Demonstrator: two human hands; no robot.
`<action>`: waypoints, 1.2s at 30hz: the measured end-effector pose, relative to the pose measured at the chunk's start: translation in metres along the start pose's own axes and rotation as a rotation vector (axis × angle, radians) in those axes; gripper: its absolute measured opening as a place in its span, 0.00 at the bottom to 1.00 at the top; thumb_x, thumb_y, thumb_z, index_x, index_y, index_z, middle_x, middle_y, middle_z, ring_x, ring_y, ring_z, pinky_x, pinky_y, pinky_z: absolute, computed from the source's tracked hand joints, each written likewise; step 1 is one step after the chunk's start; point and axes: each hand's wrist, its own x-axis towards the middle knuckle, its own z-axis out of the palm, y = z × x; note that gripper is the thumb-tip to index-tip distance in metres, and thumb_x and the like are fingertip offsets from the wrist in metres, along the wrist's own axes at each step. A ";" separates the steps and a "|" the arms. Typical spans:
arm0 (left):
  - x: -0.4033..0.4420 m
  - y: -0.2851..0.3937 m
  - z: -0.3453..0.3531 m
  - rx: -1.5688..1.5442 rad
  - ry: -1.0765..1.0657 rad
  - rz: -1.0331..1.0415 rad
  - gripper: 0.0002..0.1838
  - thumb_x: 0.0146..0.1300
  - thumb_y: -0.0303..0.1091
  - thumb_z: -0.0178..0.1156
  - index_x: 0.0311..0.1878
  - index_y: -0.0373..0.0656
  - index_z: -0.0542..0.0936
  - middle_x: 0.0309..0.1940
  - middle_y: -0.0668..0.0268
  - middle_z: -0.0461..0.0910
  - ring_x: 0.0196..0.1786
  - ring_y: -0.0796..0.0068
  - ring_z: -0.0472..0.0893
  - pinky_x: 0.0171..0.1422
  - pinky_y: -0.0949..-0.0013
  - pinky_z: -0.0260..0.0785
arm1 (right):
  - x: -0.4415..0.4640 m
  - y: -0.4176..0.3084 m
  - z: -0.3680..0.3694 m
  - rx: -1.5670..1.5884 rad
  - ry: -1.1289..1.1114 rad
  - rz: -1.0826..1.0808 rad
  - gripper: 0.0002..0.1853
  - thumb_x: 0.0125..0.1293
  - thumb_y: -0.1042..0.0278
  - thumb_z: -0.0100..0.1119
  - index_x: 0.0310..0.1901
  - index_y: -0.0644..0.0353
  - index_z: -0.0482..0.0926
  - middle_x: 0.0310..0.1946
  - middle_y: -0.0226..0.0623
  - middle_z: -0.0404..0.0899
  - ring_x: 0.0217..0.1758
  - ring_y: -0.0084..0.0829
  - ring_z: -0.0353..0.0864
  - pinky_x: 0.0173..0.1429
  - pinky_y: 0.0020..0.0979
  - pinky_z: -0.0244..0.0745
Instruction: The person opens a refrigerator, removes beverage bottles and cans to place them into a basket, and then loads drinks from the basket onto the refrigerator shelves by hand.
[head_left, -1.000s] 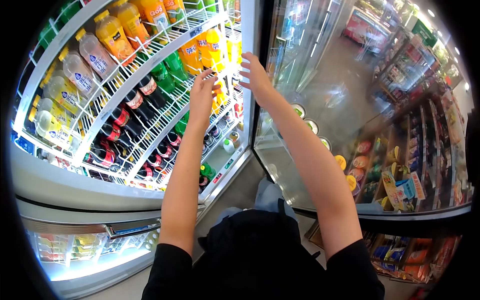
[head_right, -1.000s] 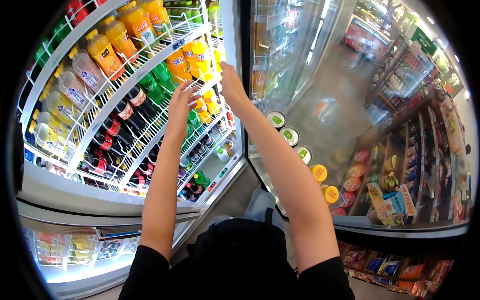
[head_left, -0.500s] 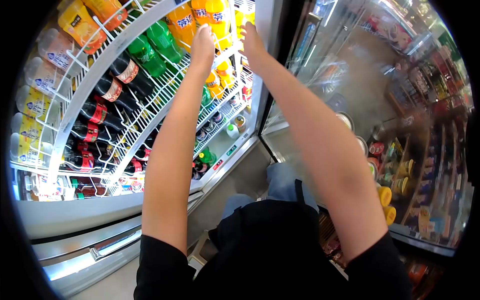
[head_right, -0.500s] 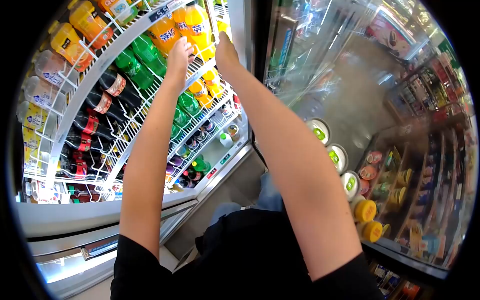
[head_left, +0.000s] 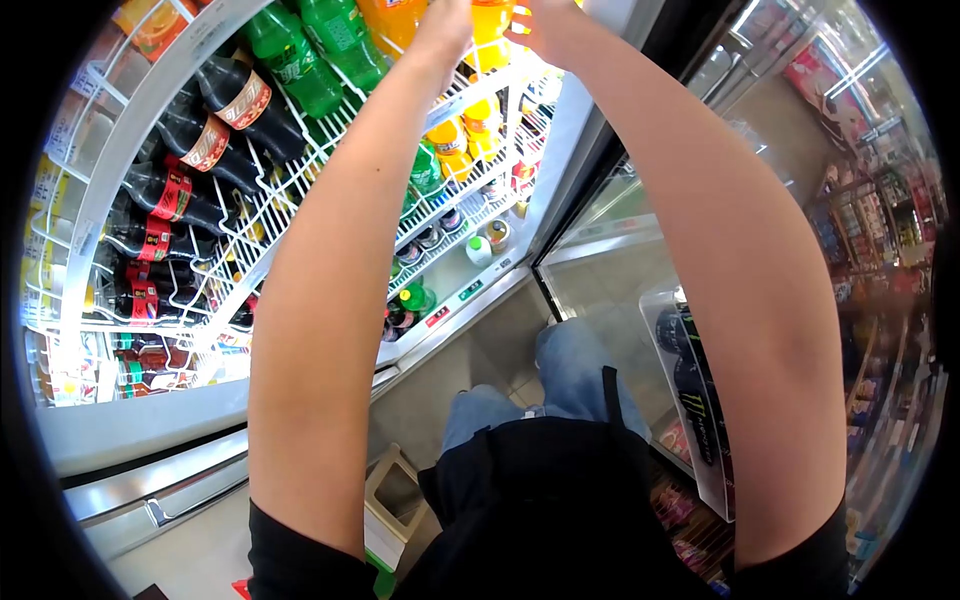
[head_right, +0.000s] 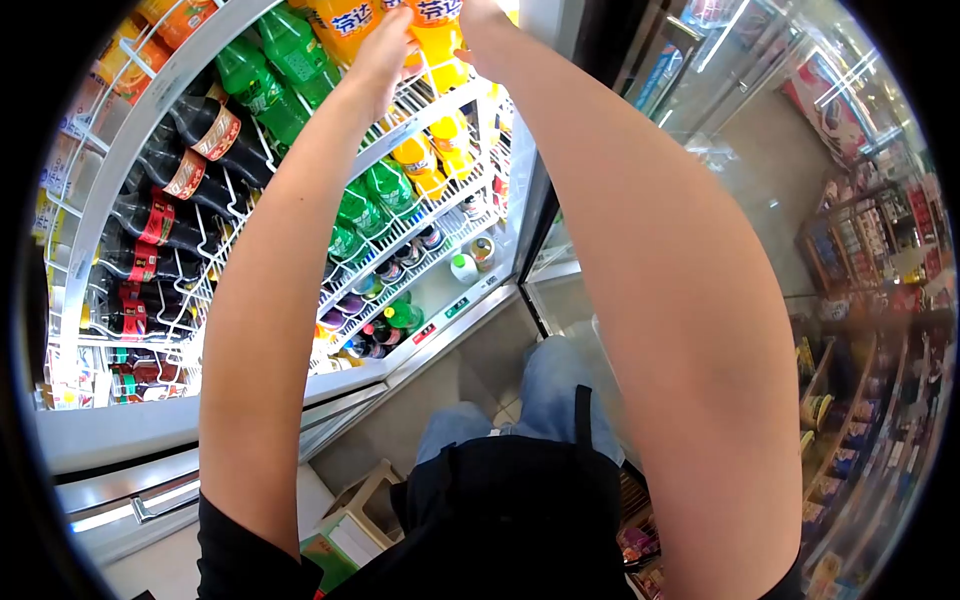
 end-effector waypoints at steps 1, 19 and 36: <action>-0.004 -0.003 0.006 0.211 0.273 0.091 0.24 0.75 0.36 0.46 0.72 0.45 0.64 0.55 0.57 0.80 0.55 0.66 0.79 0.60 0.66 0.72 | -0.003 -0.005 0.009 0.087 0.103 0.062 0.35 0.73 0.38 0.43 0.71 0.55 0.62 0.69 0.40 0.67 0.70 0.36 0.64 0.68 0.46 0.62; -0.057 0.010 0.039 0.611 0.407 0.580 0.41 0.63 0.37 0.67 0.74 0.34 0.58 0.73 0.46 0.63 0.74 0.53 0.65 0.76 0.62 0.58 | -0.093 -0.014 0.052 0.177 0.135 -0.325 0.28 0.78 0.44 0.37 0.70 0.51 0.66 0.69 0.33 0.67 0.72 0.28 0.64 0.74 0.36 0.59; -0.238 0.032 0.048 0.158 0.234 0.370 0.37 0.75 0.50 0.53 0.77 0.36 0.55 0.67 0.57 0.70 0.67 0.69 0.70 0.71 0.68 0.61 | -0.268 -0.006 0.133 -0.384 0.377 -0.302 0.26 0.77 0.55 0.38 0.66 0.62 0.71 0.43 0.55 0.81 0.48 0.46 0.81 0.57 0.41 0.72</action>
